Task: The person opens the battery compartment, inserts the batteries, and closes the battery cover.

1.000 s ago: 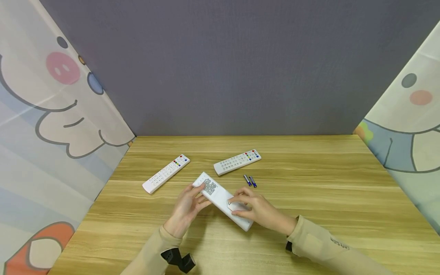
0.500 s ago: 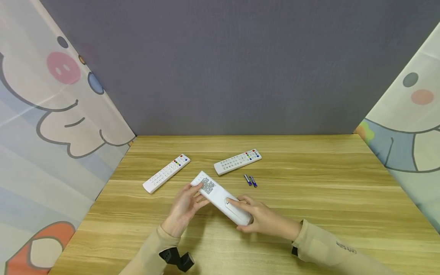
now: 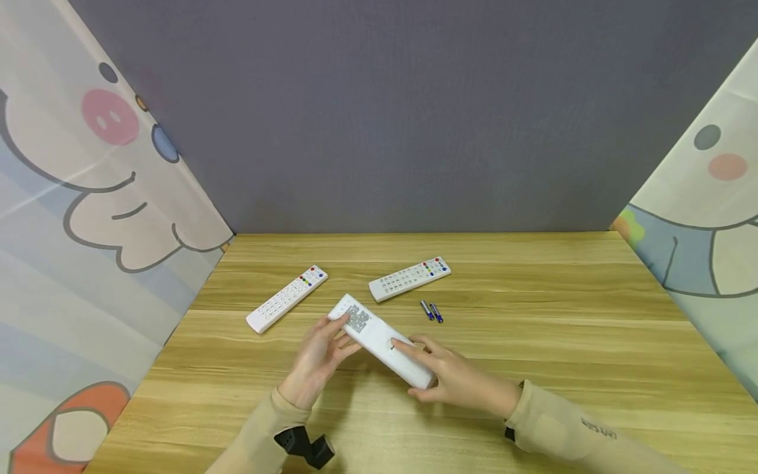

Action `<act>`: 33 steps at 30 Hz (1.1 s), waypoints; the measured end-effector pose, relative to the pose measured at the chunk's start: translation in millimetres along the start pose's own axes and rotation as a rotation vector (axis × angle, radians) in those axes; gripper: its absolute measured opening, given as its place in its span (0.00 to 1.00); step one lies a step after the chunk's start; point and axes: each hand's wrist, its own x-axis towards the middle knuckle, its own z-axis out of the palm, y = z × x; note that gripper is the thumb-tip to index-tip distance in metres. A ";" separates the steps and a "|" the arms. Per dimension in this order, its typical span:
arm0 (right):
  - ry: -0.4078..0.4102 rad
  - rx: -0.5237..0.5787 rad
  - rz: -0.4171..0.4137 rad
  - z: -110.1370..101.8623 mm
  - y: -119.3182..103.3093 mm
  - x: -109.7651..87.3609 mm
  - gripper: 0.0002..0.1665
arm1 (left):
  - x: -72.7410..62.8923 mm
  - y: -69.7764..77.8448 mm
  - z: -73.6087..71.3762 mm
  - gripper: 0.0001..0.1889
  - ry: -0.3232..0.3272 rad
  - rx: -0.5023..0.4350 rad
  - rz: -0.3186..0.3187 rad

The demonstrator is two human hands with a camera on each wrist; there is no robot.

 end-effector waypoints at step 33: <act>0.324 0.040 -0.088 -0.4 -5.5 -11.5 0.29 | -2.7 2.4 -0.6 0.19 0.010 0.017 0.049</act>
